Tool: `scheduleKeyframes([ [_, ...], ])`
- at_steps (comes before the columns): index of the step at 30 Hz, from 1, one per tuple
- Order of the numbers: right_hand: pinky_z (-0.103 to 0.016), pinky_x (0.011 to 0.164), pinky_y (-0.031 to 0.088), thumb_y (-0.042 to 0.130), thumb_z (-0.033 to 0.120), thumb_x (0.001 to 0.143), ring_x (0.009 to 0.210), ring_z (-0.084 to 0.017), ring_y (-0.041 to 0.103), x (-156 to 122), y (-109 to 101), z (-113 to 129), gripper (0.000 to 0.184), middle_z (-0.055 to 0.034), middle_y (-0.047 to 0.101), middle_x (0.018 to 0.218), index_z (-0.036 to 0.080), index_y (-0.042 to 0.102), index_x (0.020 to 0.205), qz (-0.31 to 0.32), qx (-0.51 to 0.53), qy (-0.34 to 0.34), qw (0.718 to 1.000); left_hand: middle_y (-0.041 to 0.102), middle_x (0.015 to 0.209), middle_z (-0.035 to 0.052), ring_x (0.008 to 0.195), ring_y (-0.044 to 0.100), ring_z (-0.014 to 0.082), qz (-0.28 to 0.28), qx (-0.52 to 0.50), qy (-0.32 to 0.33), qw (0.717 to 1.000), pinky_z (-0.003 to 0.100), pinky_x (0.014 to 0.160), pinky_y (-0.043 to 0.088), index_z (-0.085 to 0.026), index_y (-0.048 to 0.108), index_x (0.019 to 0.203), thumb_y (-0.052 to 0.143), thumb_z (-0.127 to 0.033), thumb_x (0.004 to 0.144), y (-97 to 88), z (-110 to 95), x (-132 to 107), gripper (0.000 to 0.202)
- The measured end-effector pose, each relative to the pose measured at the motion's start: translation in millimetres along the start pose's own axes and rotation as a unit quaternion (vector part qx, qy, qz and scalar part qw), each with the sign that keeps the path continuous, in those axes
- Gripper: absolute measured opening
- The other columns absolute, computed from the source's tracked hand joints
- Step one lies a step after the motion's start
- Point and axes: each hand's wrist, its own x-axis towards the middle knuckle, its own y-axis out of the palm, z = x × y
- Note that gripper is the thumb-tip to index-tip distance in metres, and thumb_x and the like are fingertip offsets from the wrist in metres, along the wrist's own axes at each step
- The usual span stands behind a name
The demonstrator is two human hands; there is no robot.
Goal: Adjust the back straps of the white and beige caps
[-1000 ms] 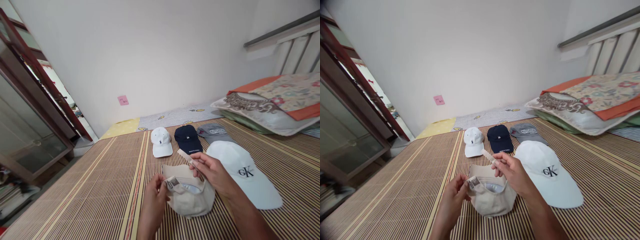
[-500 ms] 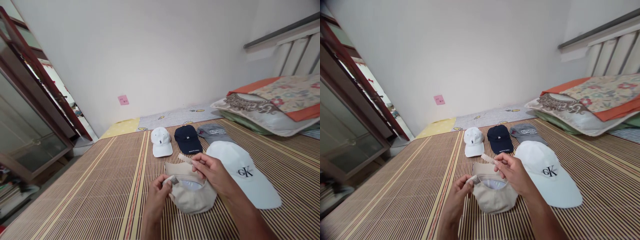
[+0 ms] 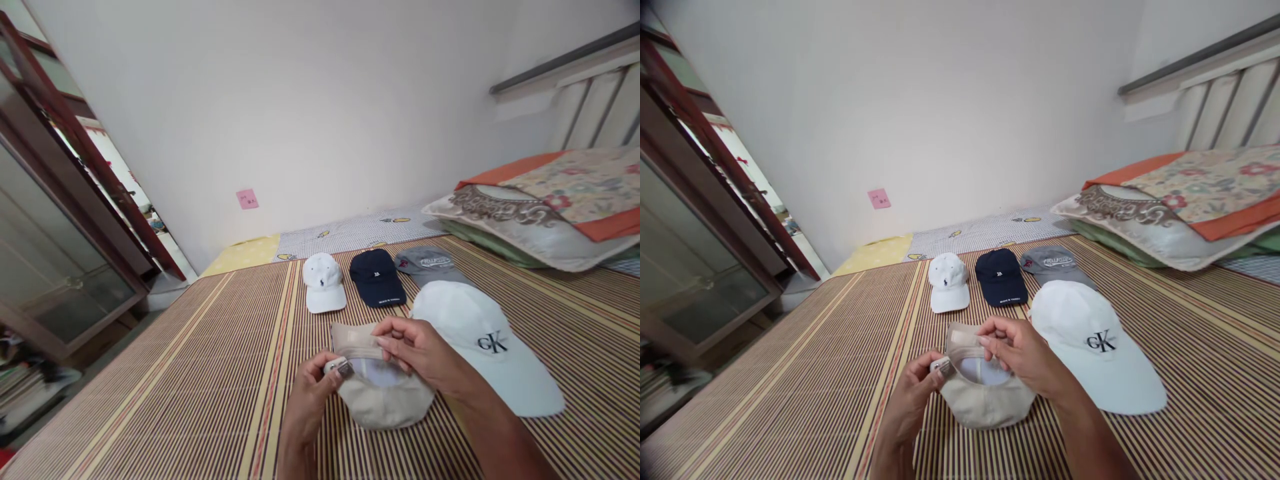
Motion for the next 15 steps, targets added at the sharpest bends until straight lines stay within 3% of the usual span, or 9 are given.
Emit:
scheduleKeyframes([
  [6,-0.023,0.056,0.041,0.066,0.039,0.095,0.057,-0.009,0.054,-2.5,0.2,5.3,0.022,-0.0008,0.07,0.077,0.018,0.068,0.088,0.068,-0.032,0.01,0.997,0.058,0.092,0.0016,0.088,0.049,0.0187,0.022,-0.008,0.052,0.998,0.029,0.082,0.037,-0.019,0.069,0.086,0.076,-0.042,0.092,-2.0,4.5,0.5,0.025],
  [15,-0.022,0.053,0.043,0.064,0.029,0.092,0.054,-0.009,0.056,-4.8,5.8,4.3,0.016,-0.0015,0.076,0.084,0.019,0.076,0.097,0.105,-0.034,0.043,0.993,0.053,0.075,-0.0024,0.07,0.038,0.0141,0.029,-0.056,0.007,0.998,0.026,0.068,0.031,-0.018,0.061,0.084,0.077,-0.054,0.09,2.8,7.9,2.6,0.039],
])
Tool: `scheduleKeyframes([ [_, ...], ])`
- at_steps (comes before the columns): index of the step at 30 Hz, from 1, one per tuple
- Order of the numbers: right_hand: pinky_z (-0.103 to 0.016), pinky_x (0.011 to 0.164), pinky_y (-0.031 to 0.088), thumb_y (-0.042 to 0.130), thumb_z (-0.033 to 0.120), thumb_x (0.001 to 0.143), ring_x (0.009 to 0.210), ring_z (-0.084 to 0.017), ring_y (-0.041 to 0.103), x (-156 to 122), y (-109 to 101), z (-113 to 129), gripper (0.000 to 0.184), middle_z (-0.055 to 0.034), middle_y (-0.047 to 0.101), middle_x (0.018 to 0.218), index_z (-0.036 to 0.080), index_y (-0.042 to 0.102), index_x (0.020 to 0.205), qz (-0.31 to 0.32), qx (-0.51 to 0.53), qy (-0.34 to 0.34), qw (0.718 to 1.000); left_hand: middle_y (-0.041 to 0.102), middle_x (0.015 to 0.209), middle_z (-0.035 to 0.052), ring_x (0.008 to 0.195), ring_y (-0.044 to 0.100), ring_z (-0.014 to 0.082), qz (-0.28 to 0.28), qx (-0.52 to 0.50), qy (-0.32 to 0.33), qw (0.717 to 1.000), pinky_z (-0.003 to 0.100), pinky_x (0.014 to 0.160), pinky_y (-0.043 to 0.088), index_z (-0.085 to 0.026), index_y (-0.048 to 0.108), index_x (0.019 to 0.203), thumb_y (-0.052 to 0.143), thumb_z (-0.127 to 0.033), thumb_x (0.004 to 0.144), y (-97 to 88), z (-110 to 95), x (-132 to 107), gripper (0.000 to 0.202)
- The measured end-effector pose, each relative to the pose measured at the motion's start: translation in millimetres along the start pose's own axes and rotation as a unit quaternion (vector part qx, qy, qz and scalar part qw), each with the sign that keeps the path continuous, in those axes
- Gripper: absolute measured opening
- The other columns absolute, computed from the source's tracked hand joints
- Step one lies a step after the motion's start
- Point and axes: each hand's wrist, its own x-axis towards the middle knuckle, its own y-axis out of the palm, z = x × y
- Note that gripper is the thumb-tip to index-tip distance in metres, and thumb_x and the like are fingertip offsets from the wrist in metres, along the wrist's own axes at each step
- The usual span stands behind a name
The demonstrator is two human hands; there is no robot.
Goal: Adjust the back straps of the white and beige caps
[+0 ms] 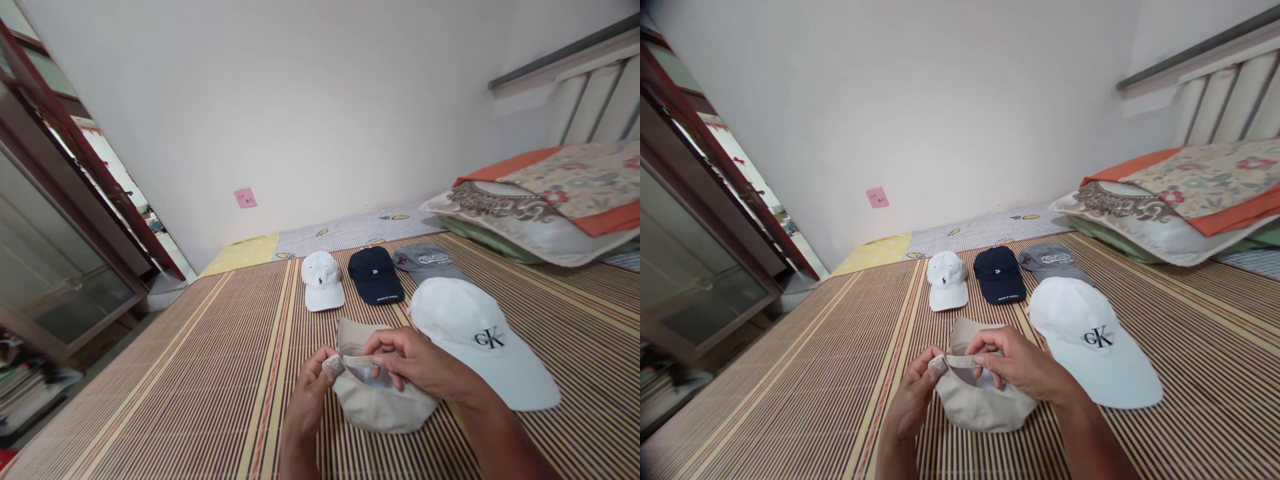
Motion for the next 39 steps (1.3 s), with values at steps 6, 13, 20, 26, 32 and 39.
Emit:
scheduleKeyframes([
  [6,-0.023,0.055,0.043,0.065,0.033,0.093,0.056,-0.01,0.056,1.6,2.9,2.1,0.018,-0.0011,0.073,0.079,0.019,0.076,0.094,0.014,-0.001,0.006,1.0,0.051,0.073,-0.0036,0.066,0.036,0.0123,0.003,-0.035,-0.006,0.999,0.025,0.064,0.03,-0.018,0.061,0.084,0.08,-0.054,0.088,-1.5,5.1,0.8,0.041],
  [13,-0.026,0.06,0.043,0.063,0.038,0.095,0.063,-0.013,0.057,1.2,6.4,10.9,0.023,-0.0021,0.07,0.079,0.018,0.072,0.087,0.016,-0.032,0.014,0.999,0.049,0.068,-0.0048,0.063,0.033,0.0113,-0.003,-0.059,-0.019,0.998,0.024,0.062,0.028,-0.017,0.061,0.08,0.083,-0.058,0.084,1.9,4.0,0.8,0.046],
  [20,-0.025,0.054,0.035,0.062,0.034,0.092,0.058,-0.012,0.049,1.6,7.7,9.2,0.02,0.0019,0.058,0.066,0.019,0.067,0.079,-0.014,-0.072,0.024,0.997,0.048,0.066,-0.0043,0.061,0.031,0.011,-0.003,-0.093,-0.036,0.995,0.024,0.06,0.026,-0.017,0.062,0.078,0.09,-0.057,0.076,1.6,4.6,1.4,0.049],
  [26,-0.026,0.056,0.038,0.065,0.039,0.092,0.06,-0.013,0.054,5.4,12.9,11.8,0.024,0.0013,0.06,0.069,0.02,0.064,0.077,0.0,-0.049,0.019,0.999,0.047,0.065,-0.0045,0.06,0.032,0.0106,-0.008,-0.1,-0.038,0.994,0.024,0.059,0.026,-0.017,0.063,0.076,0.092,-0.058,0.073,4.7,2.9,1.1,0.05],
  [32,-0.025,0.055,0.036,0.064,0.038,0.092,0.06,-0.012,0.049,6.7,13.4,8.2,0.023,0.0027,0.056,0.067,0.02,0.065,0.078,-0.023,-0.033,0.0,0.999,0.054,0.07,-0.0016,0.062,0.037,0.0112,-0.004,-0.117,-0.045,0.992,0.024,0.062,0.03,-0.016,0.065,0.081,0.091,-0.055,0.074,6.4,0.5,1.6,0.048],
  [39,-0.025,0.049,0.024,0.066,0.055,0.091,0.053,-0.01,0.036,9.5,11.9,2.1,0.038,0.0062,0.048,0.061,0.021,0.059,0.078,-0.012,0.075,-0.012,0.997,0.058,0.073,-0.0002,0.064,0.041,0.0113,0.006,-0.124,-0.044,0.991,0.023,0.063,0.032,-0.017,0.063,0.081,0.091,-0.051,0.076,5.4,1.4,1.2,0.045],
])
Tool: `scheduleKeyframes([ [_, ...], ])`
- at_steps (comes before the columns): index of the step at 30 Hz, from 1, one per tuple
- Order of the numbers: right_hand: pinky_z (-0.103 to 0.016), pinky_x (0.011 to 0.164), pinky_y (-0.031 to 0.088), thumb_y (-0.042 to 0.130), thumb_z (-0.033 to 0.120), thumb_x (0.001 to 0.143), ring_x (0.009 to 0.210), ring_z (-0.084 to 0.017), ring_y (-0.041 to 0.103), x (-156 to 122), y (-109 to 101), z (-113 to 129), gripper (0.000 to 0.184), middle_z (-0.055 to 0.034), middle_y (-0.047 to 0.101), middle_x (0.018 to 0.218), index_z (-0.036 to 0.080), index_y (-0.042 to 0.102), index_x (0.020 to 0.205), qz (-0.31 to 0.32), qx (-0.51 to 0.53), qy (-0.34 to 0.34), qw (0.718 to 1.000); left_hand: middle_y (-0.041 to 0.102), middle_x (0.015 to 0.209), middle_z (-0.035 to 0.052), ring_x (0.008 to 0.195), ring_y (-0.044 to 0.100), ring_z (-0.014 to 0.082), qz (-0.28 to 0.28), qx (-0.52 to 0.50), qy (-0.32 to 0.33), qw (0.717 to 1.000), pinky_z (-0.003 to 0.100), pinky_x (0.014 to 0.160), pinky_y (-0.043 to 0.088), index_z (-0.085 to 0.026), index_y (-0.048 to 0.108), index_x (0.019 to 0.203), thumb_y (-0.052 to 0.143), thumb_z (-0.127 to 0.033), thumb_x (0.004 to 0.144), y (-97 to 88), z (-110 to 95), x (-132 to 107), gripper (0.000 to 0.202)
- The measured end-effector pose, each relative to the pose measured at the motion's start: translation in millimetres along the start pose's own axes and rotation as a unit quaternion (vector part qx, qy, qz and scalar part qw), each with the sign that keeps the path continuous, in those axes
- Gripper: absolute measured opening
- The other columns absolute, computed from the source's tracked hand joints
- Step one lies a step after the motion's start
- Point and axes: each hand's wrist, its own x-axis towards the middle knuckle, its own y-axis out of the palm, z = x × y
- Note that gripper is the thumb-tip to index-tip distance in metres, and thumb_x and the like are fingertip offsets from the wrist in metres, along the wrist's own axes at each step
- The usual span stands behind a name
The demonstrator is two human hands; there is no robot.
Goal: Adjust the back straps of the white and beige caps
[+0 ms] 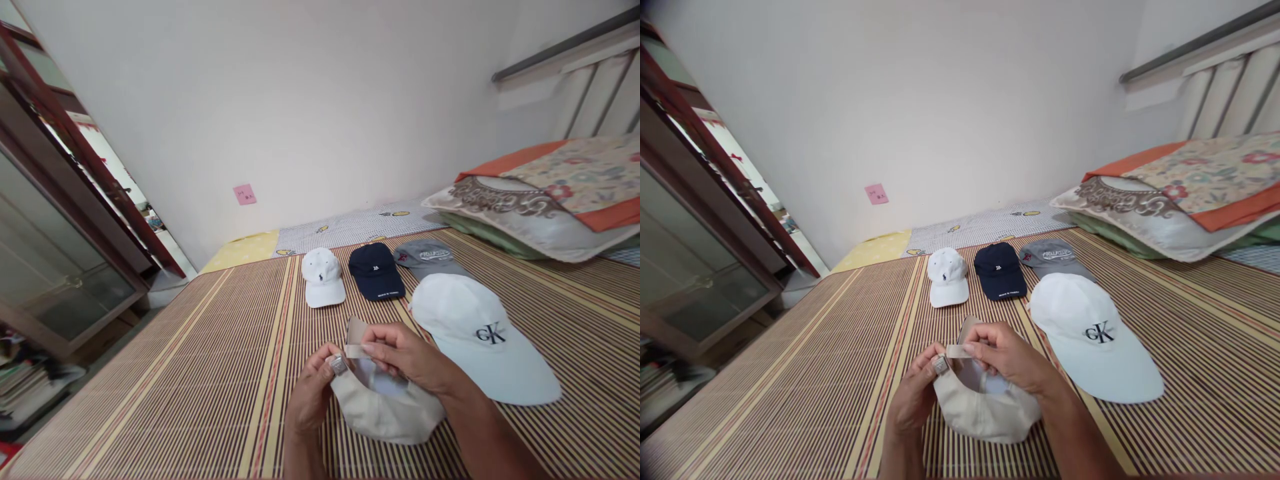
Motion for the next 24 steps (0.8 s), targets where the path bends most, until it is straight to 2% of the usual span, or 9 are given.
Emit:
scheduleKeyframes([
  [3,-0.025,0.05,0.024,0.068,0.057,0.089,0.053,-0.009,0.035,1.0,1.5,0.5,0.04,0.0067,0.046,0.06,0.02,0.058,0.076,0.015,0.017,0.009,1.0,0.059,0.073,-0.0003,0.062,0.041,0.0108,0.002,-0.003,-0.002,1.0,0.023,0.063,0.031,-0.017,0.063,0.08,0.092,-0.051,0.076,0.1,-0.2,0.0,0.045],
  [8,-0.025,0.049,0.023,0.068,0.05,0.089,0.052,-0.01,0.038,2.9,5.2,-0.3,0.033,0.0053,0.049,0.059,0.02,0.06,0.076,0.027,-0.03,0.023,0.999,0.051,0.067,-0.0037,0.06,0.036,0.0098,0.001,-0.001,0.007,1.0,0.022,0.06,0.028,-0.017,0.065,0.079,0.093,-0.054,0.074,2.0,-0.3,1.2,0.047],
  [16,-0.024,0.05,0.024,0.067,0.049,0.089,0.054,-0.01,0.037,3.6,3.5,-2.6,0.033,0.0053,0.048,0.061,0.021,0.058,0.076,0.005,-0.015,0.012,1.0,0.058,0.071,-0.001,0.062,0.041,0.0104,-0.003,-0.015,-0.003,1.0,0.022,0.063,0.032,-0.017,0.064,0.079,0.093,-0.051,0.075,-0.8,2.9,0.6,0.046],
  [24,-0.026,0.052,0.025,0.064,0.041,0.089,0.053,-0.01,0.04,2.8,5.5,-1.5,0.026,0.0046,0.051,0.061,0.02,0.06,0.075,0.017,-0.085,0.026,0.996,0.052,0.068,-0.003,0.06,0.036,0.0097,0.001,-0.009,0.013,1.0,0.022,0.059,0.029,-0.016,0.065,0.078,0.09,-0.052,0.078,2.4,1.6,3.3,0.044],
])
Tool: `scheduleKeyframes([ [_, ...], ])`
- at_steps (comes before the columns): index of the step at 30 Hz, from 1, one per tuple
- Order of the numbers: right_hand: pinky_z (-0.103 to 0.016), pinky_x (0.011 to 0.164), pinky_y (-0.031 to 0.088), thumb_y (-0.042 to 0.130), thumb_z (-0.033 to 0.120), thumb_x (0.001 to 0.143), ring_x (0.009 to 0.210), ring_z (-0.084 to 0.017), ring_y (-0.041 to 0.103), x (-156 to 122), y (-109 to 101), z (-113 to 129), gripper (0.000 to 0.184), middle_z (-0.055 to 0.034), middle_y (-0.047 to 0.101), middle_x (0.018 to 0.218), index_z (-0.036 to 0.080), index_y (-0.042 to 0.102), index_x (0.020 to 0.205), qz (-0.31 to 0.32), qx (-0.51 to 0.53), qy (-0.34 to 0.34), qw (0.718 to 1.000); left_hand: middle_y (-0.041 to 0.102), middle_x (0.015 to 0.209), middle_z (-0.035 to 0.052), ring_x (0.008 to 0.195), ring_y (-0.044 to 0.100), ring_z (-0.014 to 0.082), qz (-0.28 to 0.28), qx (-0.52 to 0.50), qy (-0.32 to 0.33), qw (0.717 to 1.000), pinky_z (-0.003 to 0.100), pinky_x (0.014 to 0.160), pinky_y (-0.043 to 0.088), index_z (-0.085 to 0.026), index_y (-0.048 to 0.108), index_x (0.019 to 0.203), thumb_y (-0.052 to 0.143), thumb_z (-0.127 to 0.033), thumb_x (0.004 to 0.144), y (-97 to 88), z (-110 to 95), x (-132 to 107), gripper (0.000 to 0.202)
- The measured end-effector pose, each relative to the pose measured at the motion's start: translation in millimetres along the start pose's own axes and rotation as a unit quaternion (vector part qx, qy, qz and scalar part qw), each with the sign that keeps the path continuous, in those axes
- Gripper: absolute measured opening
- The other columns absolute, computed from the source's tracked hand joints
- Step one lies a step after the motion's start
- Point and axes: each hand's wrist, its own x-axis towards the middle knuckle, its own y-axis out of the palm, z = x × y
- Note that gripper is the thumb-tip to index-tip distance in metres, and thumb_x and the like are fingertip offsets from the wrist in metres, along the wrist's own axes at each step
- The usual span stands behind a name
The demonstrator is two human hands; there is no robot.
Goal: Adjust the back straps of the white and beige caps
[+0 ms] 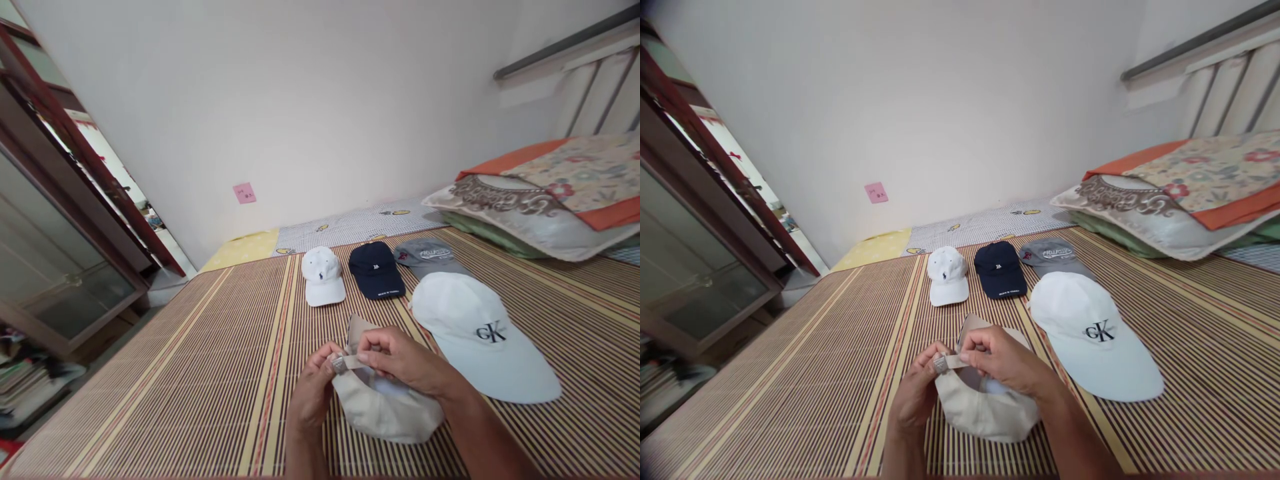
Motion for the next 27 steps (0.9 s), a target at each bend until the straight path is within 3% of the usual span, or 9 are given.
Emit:
scheduleKeyframes([
  [10,-0.027,0.059,0.031,0.067,0.034,0.087,0.064,-0.012,0.044,-2.0,-2.7,1.7,0.02,0.0033,0.055,0.07,0.018,0.067,0.076,-0.023,-0.03,-0.031,0.999,0.049,0.067,-0.0035,0.061,0.031,0.0108,0.009,0.029,0.003,1.0,0.024,0.058,0.027,-0.016,0.063,0.076,0.086,-0.058,0.081,-4.2,3.6,0.2,0.048],
  [22,-0.028,0.064,0.033,0.066,0.032,0.086,0.068,-0.014,0.046,-1.3,0.4,2.6,0.019,0.0027,0.056,0.072,0.019,0.065,0.074,-0.032,-0.05,-0.045,0.997,0.044,0.064,-0.0045,0.06,0.028,0.0114,0.019,0.04,-0.001,0.999,0.025,0.058,0.024,-0.016,0.062,0.074,0.085,-0.06,0.081,-3.3,4.6,1.1,0.05],
  [27,-0.029,0.063,0.032,0.065,0.033,0.085,0.066,-0.013,0.043,1.3,1.7,2.5,0.019,0.0036,0.052,0.07,0.019,0.062,0.072,-0.034,-0.033,-0.047,0.998,0.047,0.066,-0.0039,0.061,0.031,0.0114,0.008,0.022,0.0,1.0,0.024,0.059,0.028,-0.016,0.064,0.076,0.087,-0.055,0.08,1.9,1.1,0.5,0.045],
])
